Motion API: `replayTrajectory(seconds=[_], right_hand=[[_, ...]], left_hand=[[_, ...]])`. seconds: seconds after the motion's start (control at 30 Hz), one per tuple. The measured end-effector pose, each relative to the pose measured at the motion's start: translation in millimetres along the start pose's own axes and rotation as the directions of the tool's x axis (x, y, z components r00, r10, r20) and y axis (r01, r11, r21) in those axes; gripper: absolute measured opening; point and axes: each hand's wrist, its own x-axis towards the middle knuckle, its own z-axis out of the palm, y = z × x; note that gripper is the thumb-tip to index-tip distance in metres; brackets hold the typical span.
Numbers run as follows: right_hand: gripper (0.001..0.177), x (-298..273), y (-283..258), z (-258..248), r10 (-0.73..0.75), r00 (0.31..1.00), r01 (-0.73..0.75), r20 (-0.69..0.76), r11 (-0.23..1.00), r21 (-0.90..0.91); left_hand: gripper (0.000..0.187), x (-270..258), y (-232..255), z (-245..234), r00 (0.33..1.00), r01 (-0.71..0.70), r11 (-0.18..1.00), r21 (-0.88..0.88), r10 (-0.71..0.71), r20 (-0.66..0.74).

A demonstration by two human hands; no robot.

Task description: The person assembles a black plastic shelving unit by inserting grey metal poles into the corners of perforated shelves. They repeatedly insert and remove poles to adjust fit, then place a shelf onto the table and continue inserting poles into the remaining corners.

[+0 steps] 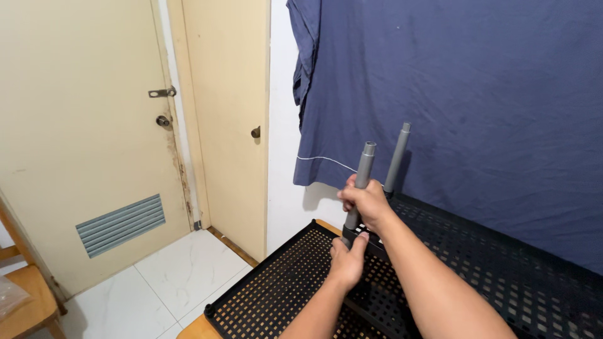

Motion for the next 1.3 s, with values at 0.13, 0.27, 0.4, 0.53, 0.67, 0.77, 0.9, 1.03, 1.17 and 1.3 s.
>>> replayTrajectory(seconds=[0.13,0.27,0.4,0.53,0.67,0.77,0.9,1.03,1.17,1.3], right_hand=[[0.039,-18,0,21,-0.156,0.929,0.057,-0.336,0.957,-0.286],[0.053,-42,6,49,-0.355,0.827,0.088,-0.437,0.849,-0.522],[0.049,-33,8,53,-0.323,0.809,0.016,-0.491,0.847,-0.531],[0.020,-16,-4,46,-0.102,0.878,-0.127,-0.467,0.892,-0.435],[0.018,11,-69,19,-0.016,0.995,0.036,-0.095,0.977,0.212],[0.031,41,-121,5,-0.249,0.969,0.249,0.008,0.968,-0.025],[0.024,33,-114,11,-0.215,0.976,0.215,0.013,0.976,0.017],[0.025,-6,-88,1,-0.064,0.998,0.060,0.000,0.931,0.360],[0.035,-42,-73,-19,-0.100,0.994,0.106,-0.035,0.930,0.351],[0.045,-78,-61,-28,-0.157,0.987,0.163,-0.045,0.934,0.319]], left_hand=[[0.088,4,-6,1,0.999,-0.045,0.998,-0.035,0.045,-0.007],[0.089,8,-12,4,0.997,-0.080,0.997,0.005,0.080,-0.003],[0.088,11,-12,5,0.997,-0.073,0.997,-0.022,0.072,-0.023],[0.087,6,-8,3,1.000,-0.009,0.999,-0.031,0.008,-0.023],[0.088,5,-4,2,0.999,-0.024,0.998,-0.058,0.021,-0.040],[0.088,6,-5,3,0.993,-0.092,0.994,-0.063,0.087,-0.086],[0.087,5,-4,0,0.997,-0.070,0.993,-0.091,0.068,-0.032],[0.081,-6,12,-8,0.987,-0.117,0.992,0.037,0.120,-0.106],[0.078,-35,31,-21,0.716,-0.561,0.792,0.242,0.610,-0.339],[0.063,-59,61,-35,0.868,-0.477,0.749,-0.459,0.483,-0.115]])
